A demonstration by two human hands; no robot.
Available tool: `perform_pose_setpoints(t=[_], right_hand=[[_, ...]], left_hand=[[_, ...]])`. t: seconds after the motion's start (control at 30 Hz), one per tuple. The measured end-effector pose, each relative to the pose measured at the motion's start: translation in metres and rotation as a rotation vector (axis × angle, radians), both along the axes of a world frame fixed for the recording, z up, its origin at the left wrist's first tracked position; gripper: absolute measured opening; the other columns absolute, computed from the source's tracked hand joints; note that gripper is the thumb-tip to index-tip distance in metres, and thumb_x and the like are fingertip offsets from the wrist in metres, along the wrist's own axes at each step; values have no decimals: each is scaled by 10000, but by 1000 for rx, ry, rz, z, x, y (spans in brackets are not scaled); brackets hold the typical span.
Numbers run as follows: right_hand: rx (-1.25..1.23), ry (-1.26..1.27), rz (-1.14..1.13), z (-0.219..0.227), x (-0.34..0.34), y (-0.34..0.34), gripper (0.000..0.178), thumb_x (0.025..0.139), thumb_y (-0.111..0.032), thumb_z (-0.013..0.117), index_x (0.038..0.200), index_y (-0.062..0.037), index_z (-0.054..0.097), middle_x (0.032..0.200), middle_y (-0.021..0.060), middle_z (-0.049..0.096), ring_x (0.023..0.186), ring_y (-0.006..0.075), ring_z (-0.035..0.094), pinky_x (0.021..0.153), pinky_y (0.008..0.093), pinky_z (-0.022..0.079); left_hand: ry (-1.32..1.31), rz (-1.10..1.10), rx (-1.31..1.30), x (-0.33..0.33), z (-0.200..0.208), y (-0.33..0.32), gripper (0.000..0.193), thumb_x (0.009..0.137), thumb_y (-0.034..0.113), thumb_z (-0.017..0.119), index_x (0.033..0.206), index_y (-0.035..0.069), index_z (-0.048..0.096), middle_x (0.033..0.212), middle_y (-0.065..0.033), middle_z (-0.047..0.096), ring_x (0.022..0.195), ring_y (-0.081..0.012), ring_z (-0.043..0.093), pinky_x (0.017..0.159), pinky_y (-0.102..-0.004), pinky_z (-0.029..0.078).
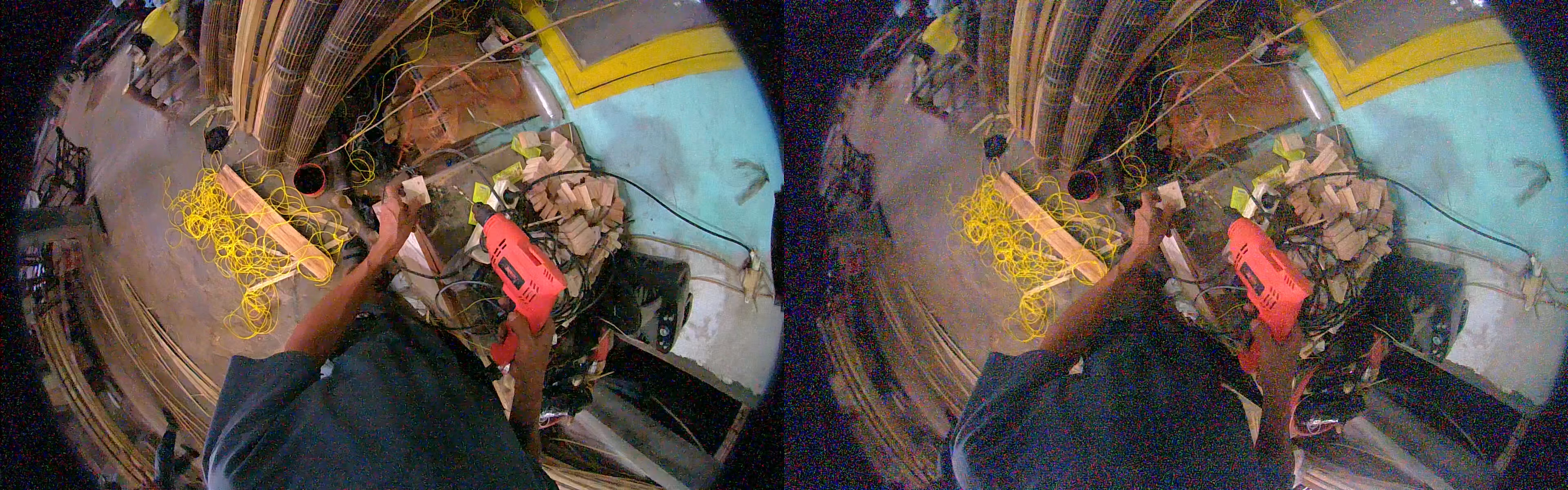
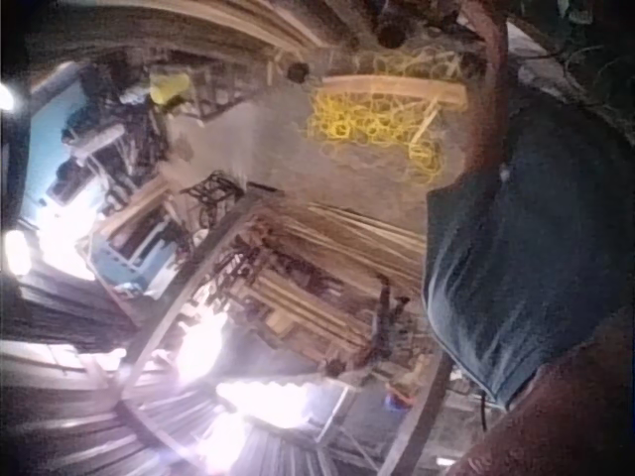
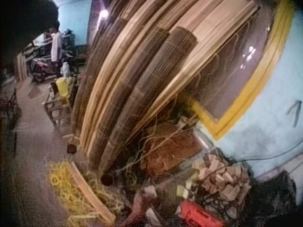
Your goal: The person uses a red power drill to make holes in small rectangular wooden blocks. They pick up each block, position it on a workbench, drill a hole, and then place the finished block into a pile.
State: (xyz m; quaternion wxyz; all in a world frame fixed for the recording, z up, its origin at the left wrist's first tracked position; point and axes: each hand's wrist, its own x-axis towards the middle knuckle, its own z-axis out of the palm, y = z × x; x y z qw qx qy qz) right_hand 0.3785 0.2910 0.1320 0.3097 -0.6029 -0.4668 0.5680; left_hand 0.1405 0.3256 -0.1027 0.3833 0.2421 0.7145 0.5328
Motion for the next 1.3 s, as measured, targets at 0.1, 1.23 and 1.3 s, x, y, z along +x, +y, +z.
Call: perform_pose_setpoints(t=[0.1,1.23,1.3], right_hand=[[-8,-75,42,5,-5,3,368,787,-18,620,1142,32,535,983,146,671,546,165,570,487,304,475],[-9,-272,309,4,-18,42,333,782,-119,670,1090,-7,614,1011,74,672,901,201,632,827,346,488],[23,-337,341,1,-12,45,326,786,-97,645,1096,-4,603,990,73,672,807,172,611,740,324,487]], left_hand=[[92,33,6,2,-25,8,331,897,234,619,1100,8,488,742,-98,590,597,-214,577,512,-337,454],[797,-150,71,-1,8,-7,817,792,311,714,1425,16,291,1445,-219,337,1349,-370,311,1130,-501,212],[933,-292,76,8,10,-18,778,808,310,689,1419,8,313,1479,-211,290,1380,-358,272,1146,-488,190]])
